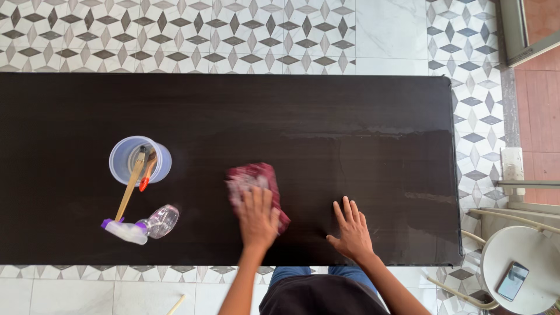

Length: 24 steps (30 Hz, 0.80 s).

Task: The person sprays liquid from a bottle onto a dark tabletop and wipes the surface with a cloth, covering different sections of the table.

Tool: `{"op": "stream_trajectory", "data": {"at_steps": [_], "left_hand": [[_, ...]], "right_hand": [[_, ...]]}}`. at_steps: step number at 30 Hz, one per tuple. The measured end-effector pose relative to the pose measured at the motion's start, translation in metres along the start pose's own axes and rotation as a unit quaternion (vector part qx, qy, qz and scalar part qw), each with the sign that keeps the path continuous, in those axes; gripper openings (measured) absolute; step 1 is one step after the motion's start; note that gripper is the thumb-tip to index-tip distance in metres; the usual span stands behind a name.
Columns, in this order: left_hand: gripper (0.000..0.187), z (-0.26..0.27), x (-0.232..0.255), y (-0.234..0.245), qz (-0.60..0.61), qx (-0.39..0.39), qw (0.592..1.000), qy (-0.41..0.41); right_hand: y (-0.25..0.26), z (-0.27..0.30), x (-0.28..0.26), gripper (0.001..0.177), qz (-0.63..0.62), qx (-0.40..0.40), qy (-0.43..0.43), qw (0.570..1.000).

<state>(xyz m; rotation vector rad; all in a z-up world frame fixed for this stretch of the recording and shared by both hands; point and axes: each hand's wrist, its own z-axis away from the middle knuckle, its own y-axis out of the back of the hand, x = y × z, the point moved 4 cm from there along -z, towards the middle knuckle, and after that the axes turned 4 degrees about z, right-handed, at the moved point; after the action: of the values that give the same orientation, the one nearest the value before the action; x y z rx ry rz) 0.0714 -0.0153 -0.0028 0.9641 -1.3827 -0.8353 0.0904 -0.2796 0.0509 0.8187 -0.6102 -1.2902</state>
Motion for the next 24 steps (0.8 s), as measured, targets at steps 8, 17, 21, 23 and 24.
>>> {"op": "stream_trajectory", "data": {"at_steps": [8,17,21,23,24], "left_hand": [[0.069,-0.090,-0.081,0.019,-0.052,0.007,0.986,0.157],[0.069,-0.001,0.031,0.004,0.041,-0.020,0.998,-0.036],[0.067,0.031,-0.012,0.011,0.012,-0.020,1.000,0.013],[0.067,0.033,-0.048,0.025,-0.023,0.014,0.997,0.068],[0.067,0.028,-0.063,0.029,-0.044,0.038,0.993,0.100]], "right_hand": [[-0.006,-0.003,0.001,0.105,0.022,-0.010,0.002,1.000],[-0.012,-0.002,0.000,0.103,0.026,0.022,-0.005,0.999],[-0.015,-0.002,0.001,0.103,0.038,0.017,-0.002,0.999],[-0.015,-0.002,0.002,0.104,0.044,0.018,0.003,0.999],[-0.015,-0.003,0.002,0.103,0.044,0.021,0.006,0.999]]}}
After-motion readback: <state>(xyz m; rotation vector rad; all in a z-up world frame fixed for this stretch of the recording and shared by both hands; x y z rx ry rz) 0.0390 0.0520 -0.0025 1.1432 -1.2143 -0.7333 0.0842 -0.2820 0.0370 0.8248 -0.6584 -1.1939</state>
